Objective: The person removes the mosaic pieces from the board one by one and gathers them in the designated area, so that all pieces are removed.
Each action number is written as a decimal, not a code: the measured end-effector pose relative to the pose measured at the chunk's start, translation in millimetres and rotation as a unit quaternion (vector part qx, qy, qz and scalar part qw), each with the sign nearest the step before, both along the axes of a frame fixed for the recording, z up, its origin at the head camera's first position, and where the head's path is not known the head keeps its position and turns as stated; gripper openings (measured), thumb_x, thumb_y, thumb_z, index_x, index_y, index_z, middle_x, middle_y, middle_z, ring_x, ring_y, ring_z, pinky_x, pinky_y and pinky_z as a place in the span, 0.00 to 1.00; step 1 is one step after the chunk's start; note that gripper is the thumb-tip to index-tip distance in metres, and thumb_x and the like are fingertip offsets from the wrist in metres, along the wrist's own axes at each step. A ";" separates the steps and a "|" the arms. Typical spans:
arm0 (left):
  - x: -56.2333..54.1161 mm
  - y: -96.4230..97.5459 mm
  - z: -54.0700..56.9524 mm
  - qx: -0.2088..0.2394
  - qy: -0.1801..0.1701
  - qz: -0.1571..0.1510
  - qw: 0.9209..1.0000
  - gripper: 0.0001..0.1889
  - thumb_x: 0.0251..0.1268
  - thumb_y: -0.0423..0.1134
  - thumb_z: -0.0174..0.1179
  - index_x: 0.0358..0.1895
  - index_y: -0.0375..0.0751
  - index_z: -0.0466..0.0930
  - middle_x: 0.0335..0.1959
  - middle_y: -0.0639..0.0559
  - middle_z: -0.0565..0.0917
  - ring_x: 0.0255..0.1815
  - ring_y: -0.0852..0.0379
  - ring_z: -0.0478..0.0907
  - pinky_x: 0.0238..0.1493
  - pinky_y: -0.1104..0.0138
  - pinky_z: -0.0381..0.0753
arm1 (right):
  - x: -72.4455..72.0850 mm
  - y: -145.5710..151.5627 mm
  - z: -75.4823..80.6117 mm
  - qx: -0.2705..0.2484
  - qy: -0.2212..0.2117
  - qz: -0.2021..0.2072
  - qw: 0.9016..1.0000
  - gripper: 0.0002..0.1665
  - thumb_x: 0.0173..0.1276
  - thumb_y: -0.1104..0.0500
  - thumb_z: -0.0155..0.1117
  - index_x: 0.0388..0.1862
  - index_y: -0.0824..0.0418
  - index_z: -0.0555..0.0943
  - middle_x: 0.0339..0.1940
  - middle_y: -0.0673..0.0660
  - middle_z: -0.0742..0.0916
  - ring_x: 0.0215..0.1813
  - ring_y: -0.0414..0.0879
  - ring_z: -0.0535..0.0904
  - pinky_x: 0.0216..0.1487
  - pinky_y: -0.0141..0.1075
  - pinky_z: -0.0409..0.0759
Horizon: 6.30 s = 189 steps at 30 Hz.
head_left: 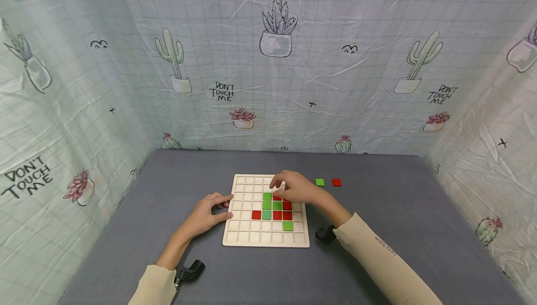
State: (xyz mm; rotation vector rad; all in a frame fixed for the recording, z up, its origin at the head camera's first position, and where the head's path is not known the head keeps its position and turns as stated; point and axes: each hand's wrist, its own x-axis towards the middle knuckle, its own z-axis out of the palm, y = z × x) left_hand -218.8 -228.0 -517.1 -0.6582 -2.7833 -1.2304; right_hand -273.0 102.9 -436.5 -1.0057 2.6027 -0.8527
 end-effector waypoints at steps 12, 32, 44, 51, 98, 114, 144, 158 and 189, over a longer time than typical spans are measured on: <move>-1.0 -0.2 -1.2 0.001 0.005 0.002 1.000 0.28 0.65 0.47 0.72 0.66 0.41 0.82 0.41 0.58 0.82 0.43 0.63 0.74 0.50 0.63 0.73 | 12.4 -35.9 -3.0 0.027 0.001 0.034 0.999 0.15 0.74 0.60 0.65 0.57 0.59 0.85 0.49 0.58 0.87 0.40 0.43 0.82 0.50 0.40 0.80; -1.9 -1.1 -1.7 -0.004 -0.009 0.005 1.000 0.29 0.65 0.50 0.72 0.68 0.44 0.81 0.43 0.61 0.82 0.44 0.63 0.74 0.51 0.63 0.73 | 16.5 -52.4 -13.3 0.078 -0.006 0.064 0.995 0.10 0.71 0.60 0.69 0.49 0.57 0.89 0.43 0.51 0.88 0.44 0.43 0.82 0.50 0.34 0.79; -2.5 0.8 -1.0 -0.005 -0.008 0.005 1.000 0.29 0.65 0.50 0.72 0.68 0.45 0.81 0.43 0.61 0.82 0.44 0.62 0.74 0.50 0.62 0.73 | 15.2 -57.8 -18.1 0.085 -0.010 0.065 0.994 0.06 0.69 0.61 0.71 0.43 0.52 0.89 0.37 0.46 0.88 0.39 0.35 0.79 0.46 0.31 0.78; -1.4 0.5 -0.3 -0.006 -0.010 0.005 1.000 0.29 0.66 0.49 0.72 0.68 0.44 0.81 0.42 0.60 0.82 0.44 0.62 0.74 0.50 0.61 0.74 | 15.8 -59.5 -16.8 0.081 -0.017 0.062 0.995 0.06 0.68 0.63 0.72 0.42 0.54 0.89 0.38 0.46 0.89 0.40 0.36 0.80 0.46 0.31 0.78; -0.3 -2.4 2.2 0.001 -0.008 -0.002 1.000 0.28 0.64 0.47 0.73 0.66 0.42 0.82 0.41 0.60 0.81 0.43 0.63 0.74 0.49 0.64 0.74 | 20.1 -60.6 -17.2 0.059 -0.046 0.053 0.996 0.08 0.63 0.63 0.77 0.40 0.54 0.88 0.34 0.47 0.88 0.37 0.35 0.79 0.44 0.30 0.76; -0.2 -3.4 1.6 0.001 -0.007 -0.001 1.000 0.29 0.65 0.49 0.73 0.67 0.43 0.82 0.42 0.60 0.82 0.43 0.63 0.75 0.50 0.63 0.75 | 21.6 -60.8 -10.9 0.055 -0.049 0.061 0.995 0.03 0.71 0.64 0.68 0.39 0.56 0.85 0.34 0.47 0.86 0.36 0.35 0.77 0.44 0.30 0.76; -1.2 -3.3 0.3 0.005 -0.008 -0.009 1.000 0.29 0.67 0.48 0.71 0.68 0.42 0.81 0.42 0.60 0.81 0.43 0.63 0.74 0.49 0.64 0.74 | 13.8 -20.7 1.2 -0.024 -0.049 0.059 0.997 0.09 0.73 0.67 0.62 0.45 0.57 0.86 0.36 0.50 0.87 0.31 0.39 0.78 0.38 0.32 0.76; 0.5 -4.0 1.5 0.004 -0.006 -0.015 1.000 0.29 0.67 0.48 0.70 0.68 0.41 0.80 0.42 0.59 0.81 0.43 0.64 0.74 0.49 0.64 0.73 | 11.3 32.2 2.4 -0.027 -0.043 0.007 0.999 0.08 0.73 0.67 0.64 0.47 0.61 0.87 0.40 0.57 0.89 0.31 0.40 0.78 0.35 0.32 0.77; 0.5 -3.5 1.6 0.000 -0.013 -0.001 1.000 0.29 0.66 0.49 0.72 0.68 0.45 0.81 0.43 0.62 0.81 0.44 0.65 0.74 0.50 0.64 0.74 | -4.3 118.7 -17.1 -0.040 -0.044 -0.063 0.996 0.09 0.74 0.68 0.62 0.47 0.63 0.87 0.41 0.59 0.89 0.31 0.45 0.82 0.33 0.36 0.81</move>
